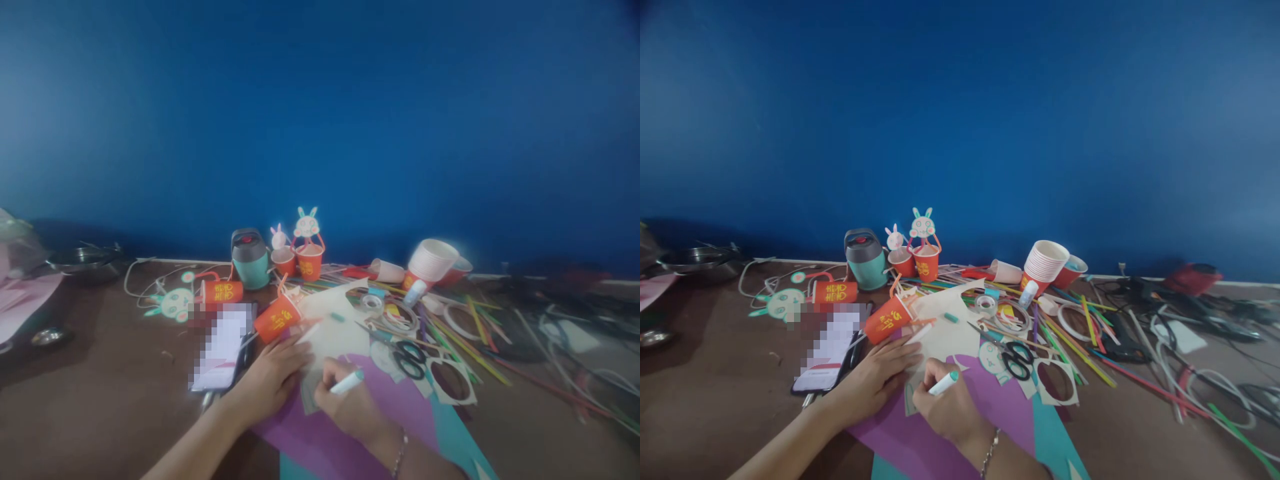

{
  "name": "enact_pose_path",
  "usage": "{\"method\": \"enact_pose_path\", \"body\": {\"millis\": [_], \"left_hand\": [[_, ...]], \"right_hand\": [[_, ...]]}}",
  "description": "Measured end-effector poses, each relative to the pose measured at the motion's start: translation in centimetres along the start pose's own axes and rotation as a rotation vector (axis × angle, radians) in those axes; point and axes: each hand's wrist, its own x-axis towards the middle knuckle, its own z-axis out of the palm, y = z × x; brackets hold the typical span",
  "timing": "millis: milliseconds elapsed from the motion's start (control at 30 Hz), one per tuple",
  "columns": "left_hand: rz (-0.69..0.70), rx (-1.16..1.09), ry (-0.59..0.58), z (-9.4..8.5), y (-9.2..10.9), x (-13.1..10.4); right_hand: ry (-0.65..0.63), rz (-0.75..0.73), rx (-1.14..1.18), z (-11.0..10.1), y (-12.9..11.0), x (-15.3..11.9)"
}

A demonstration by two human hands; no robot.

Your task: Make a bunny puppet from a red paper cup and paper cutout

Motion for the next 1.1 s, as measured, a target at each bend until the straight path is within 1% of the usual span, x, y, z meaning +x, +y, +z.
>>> {"method": "enact_pose_path", "body": {"millis": [133, 200, 267, 367, 433, 533, 667, 700, 733, 867, 1100], "left_hand": [[0.003, -0.006, 0.011, 0.1, -0.1, 0.0], [0.01, -0.011, 0.017, 0.2, -0.2, 0.0], [0.022, -0.009, 0.02, 0.2, -0.2, -0.1], [0.027, 0.007, 0.021, 0.1, 0.0, -0.1], [0.016, 0.018, 0.017, 0.2, 0.1, -0.1], [0.009, 0.02, 0.033, 0.3, 0.1, -0.2], [0.011, 0.027, 0.044, 0.4, 0.1, -0.3], [0.008, 0.031, 0.045, 0.4, 0.1, -0.3], [0.005, 0.035, 0.049, 0.4, 0.2, -0.3], [0.005, 0.03, 0.093, 0.2, 0.4, -0.2], [0.004, 0.017, 0.106, 0.1, 0.5, -0.2]], "right_hand": [[-0.005, -0.001, 0.011, 0.1, 0.0, 0.0], [0.0, 0.014, 0.052, 0.0, 0.0, 0.0], [0.013, 0.066, 0.148, -0.3, 0.1, 0.1], [0.047, 0.197, 0.334, -1.2, 0.1, 0.3], [0.08, 0.224, 0.39, -1.8, 0.2, 0.4], [0.091, 0.14, 0.317, -2.2, 0.3, 0.3], [-0.025, 0.029, 0.193, -1.7, 0.4, 0.0], [-0.036, 0.014, 0.176, -1.6, 0.5, -0.1], [-0.027, 0.007, 0.161, -1.5, 0.6, -0.2], [0.076, 0.015, 0.123, -1.4, 0.9, -0.1], [0.007, 0.005, 0.047, -1.6, 1.3, 0.1]]}}
